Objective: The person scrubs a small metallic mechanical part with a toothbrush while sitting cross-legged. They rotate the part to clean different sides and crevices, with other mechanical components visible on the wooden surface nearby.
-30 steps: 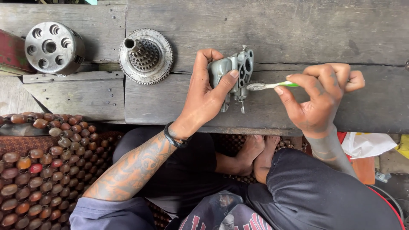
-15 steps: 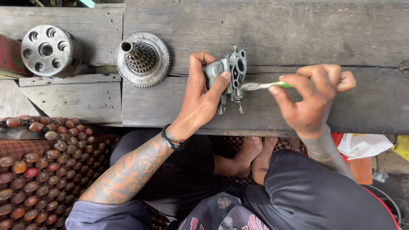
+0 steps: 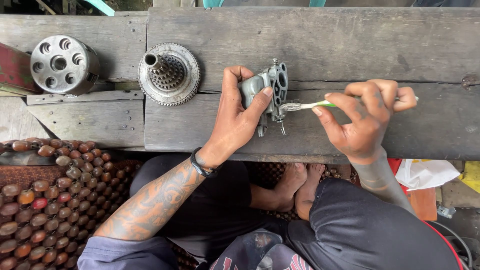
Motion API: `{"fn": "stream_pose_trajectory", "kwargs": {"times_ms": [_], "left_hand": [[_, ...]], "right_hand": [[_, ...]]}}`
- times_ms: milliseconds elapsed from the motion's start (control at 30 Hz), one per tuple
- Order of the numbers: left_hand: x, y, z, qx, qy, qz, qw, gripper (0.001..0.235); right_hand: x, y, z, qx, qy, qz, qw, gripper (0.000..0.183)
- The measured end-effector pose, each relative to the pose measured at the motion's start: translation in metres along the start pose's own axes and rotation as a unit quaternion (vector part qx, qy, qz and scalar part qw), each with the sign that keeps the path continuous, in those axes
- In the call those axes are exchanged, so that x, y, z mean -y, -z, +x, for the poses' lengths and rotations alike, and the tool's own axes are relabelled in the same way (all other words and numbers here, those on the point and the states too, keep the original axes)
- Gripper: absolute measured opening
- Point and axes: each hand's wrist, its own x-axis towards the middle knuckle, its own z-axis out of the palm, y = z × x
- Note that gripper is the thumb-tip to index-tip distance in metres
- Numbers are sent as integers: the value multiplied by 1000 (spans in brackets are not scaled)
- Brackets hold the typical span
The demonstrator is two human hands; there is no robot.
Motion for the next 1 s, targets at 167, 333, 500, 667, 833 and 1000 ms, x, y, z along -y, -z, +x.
{"fn": "stream_pose_trajectory", "kwargs": {"times_ms": [167, 333, 500, 667, 833, 1000], "left_hand": [[2, -2, 2, -2, -3, 27, 1000, 32], [3, -4, 2, -4, -22, 46, 999, 33], [4, -5, 2, -17, -23, 53, 998, 37], [4, -6, 2, -19, -21, 70, 997, 37], [4, -6, 2, -22, -22, 76, 997, 37], [5, -6, 2, -21, -17, 86, 996, 37]], "right_hand": [[-16, -14, -16, -34, 67, -35, 997, 29], [-17, 0, 0, -63, 123, -72, 988, 29], [-19, 9, 6, -27, 142, -97, 985, 27], [-13, 14, 11, 17, 132, -80, 988, 20], [-9, 16, 12, 41, 130, -75, 988, 21], [-9, 21, 14, 40, 115, -80, 989, 20]]}}
